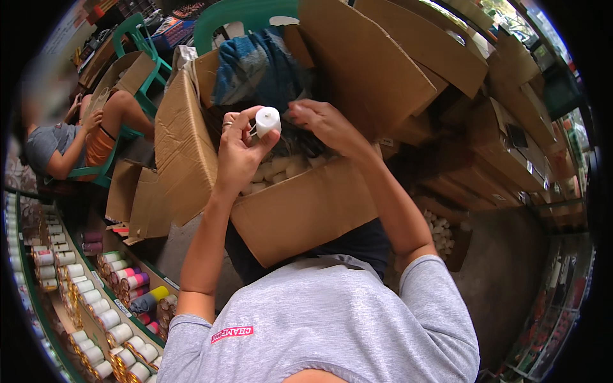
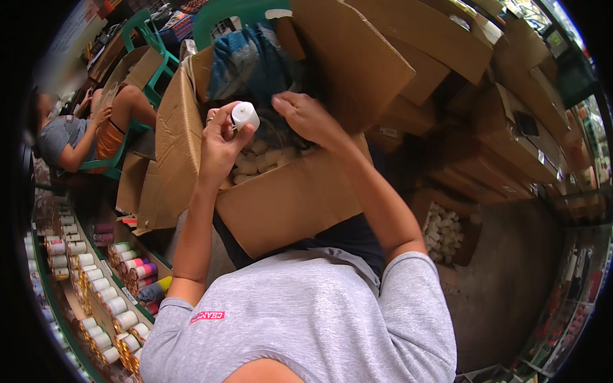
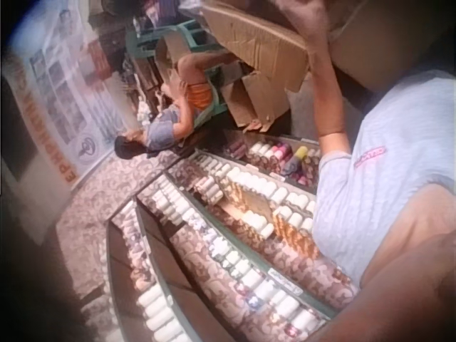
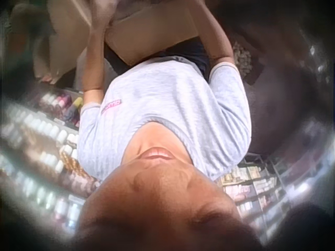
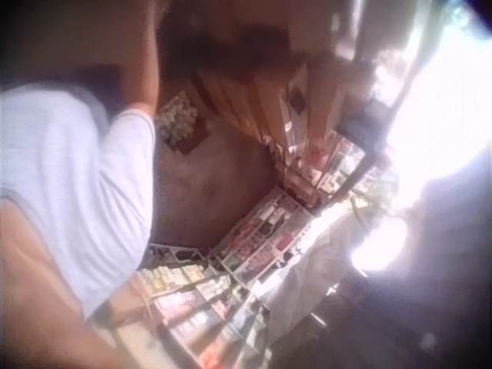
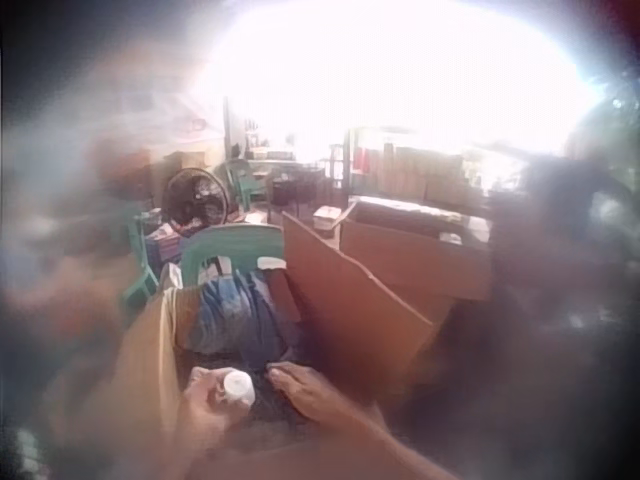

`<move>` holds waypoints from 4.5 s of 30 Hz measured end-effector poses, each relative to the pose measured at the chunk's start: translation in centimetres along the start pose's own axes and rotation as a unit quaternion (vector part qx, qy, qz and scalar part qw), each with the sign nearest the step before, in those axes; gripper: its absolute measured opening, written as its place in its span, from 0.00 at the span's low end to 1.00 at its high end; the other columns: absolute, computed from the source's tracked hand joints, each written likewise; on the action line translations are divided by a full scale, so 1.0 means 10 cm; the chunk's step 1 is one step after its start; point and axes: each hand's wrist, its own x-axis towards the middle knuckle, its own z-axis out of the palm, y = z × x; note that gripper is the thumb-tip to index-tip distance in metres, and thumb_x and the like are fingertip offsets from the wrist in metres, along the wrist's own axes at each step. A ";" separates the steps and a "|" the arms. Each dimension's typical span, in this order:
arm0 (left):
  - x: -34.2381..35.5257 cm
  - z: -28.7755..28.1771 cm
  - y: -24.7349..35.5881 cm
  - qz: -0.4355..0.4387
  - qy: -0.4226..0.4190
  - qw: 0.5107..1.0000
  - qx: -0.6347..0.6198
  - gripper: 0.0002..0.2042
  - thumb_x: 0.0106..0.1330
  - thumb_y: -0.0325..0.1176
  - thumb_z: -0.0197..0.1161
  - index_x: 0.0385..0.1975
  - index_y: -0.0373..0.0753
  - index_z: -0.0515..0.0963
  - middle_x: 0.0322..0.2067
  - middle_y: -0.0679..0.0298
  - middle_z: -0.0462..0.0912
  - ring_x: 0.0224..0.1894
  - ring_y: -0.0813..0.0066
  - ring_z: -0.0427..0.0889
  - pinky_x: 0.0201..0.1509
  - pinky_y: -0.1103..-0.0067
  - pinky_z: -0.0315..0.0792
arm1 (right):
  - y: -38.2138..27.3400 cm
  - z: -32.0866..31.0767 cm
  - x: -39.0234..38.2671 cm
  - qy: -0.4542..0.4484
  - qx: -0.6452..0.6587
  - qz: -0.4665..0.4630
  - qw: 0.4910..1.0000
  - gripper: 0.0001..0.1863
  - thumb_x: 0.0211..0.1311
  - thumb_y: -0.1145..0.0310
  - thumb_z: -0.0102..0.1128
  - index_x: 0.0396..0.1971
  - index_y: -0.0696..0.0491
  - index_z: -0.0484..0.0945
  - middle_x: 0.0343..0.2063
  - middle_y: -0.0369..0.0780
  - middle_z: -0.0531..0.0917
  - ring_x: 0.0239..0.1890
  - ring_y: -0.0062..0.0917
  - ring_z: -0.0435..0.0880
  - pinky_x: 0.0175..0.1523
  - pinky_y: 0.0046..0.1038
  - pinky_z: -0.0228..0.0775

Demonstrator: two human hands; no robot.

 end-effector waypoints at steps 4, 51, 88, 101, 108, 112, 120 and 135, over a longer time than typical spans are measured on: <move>-0.17 0.23 0.22 0.052 -0.118 0.991 -0.038 0.26 0.44 0.37 0.80 0.45 0.42 0.80 0.31 0.72 0.62 0.31 0.83 0.61 0.29 0.84 0.62 | -0.60 0.12 -0.73 -0.024 0.340 0.055 0.939 0.34 0.66 0.50 0.57 0.64 0.55 0.63 0.32 0.36 0.81 0.27 0.18 0.78 0.28 0.21 0.71; -3.61 -0.76 -2.54 -0.724 -0.119 0.675 -0.079 0.11 0.69 0.43 0.55 0.36 0.42 0.75 0.29 0.69 0.78 0.28 0.76 0.74 0.32 0.77 0.69 | -0.25 0.07 -0.10 0.033 -0.137 0.190 0.972 0.11 0.68 0.69 0.51 0.44 0.55 0.80 0.24 0.47 0.80 0.25 0.37 0.80 0.32 0.31 0.68; 0.49 1.07 -1.27 0.087 -0.720 0.427 0.540 0.13 0.53 0.35 0.60 0.37 0.40 0.84 0.39 0.53 0.85 0.43 0.59 0.84 0.44 0.67 0.78 | 0.83 -0.17 1.18 0.014 -0.382 0.156 0.911 0.19 0.54 0.67 0.58 0.44 0.62 0.78 0.41 0.49 0.84 0.41 0.35 0.84 0.47 0.37 0.74; 1.13 -0.36 -0.29 0.063 -0.286 0.946 0.136 0.23 0.43 0.36 0.74 0.42 0.36 0.80 0.38 0.54 0.77 0.37 0.63 0.81 0.47 0.75 0.76 | 0.38 -0.07 0.85 0.243 0.663 0.293 0.645 0.16 0.64 0.70 0.51 0.49 0.60 0.73 0.45 0.43 0.82 0.48 0.30 0.81 0.52 0.39 0.75; 1.23 -0.42 -0.26 -0.039 -0.204 0.974 -0.087 0.26 0.50 0.33 0.76 0.50 0.37 0.74 0.40 0.61 0.80 0.40 0.76 0.78 0.47 0.80 0.74 | 0.03 0.08 0.65 -0.072 0.590 0.088 0.799 0.17 0.69 0.64 0.56 0.54 0.54 0.72 0.45 0.37 0.81 0.42 0.21 0.83 0.46 0.29 0.79; 1.24 -0.08 -0.36 0.021 -0.073 0.971 -0.225 0.22 0.54 0.32 0.75 0.46 0.35 0.73 0.44 0.59 0.79 0.45 0.73 0.77 0.50 0.78 0.73 | -0.45 0.30 0.68 0.081 0.503 0.034 0.860 0.14 0.69 0.68 0.53 0.52 0.54 0.74 0.42 0.34 0.81 0.38 0.18 0.81 0.42 0.24 0.76; 1.05 0.21 -0.16 0.036 -0.054 0.976 -0.210 0.18 0.58 0.24 0.69 0.48 0.36 0.77 0.45 0.64 0.80 0.46 0.77 0.77 0.53 0.79 0.71 | -0.32 0.30 0.76 0.226 0.476 -0.045 0.849 0.10 0.68 0.75 0.49 0.43 0.57 0.79 0.37 0.38 0.84 0.36 0.20 0.83 0.38 0.24 0.77; 1.16 0.00 -0.29 0.057 -0.088 0.956 -0.275 0.14 0.58 0.23 0.70 0.40 0.33 0.72 0.38 0.62 0.79 0.40 0.81 0.80 0.47 0.82 0.76 | -0.42 0.10 0.69 0.196 0.212 -0.138 0.947 0.10 0.67 0.79 0.47 0.44 0.60 0.76 0.36 0.34 0.79 0.37 0.13 0.73 0.43 0.18 0.68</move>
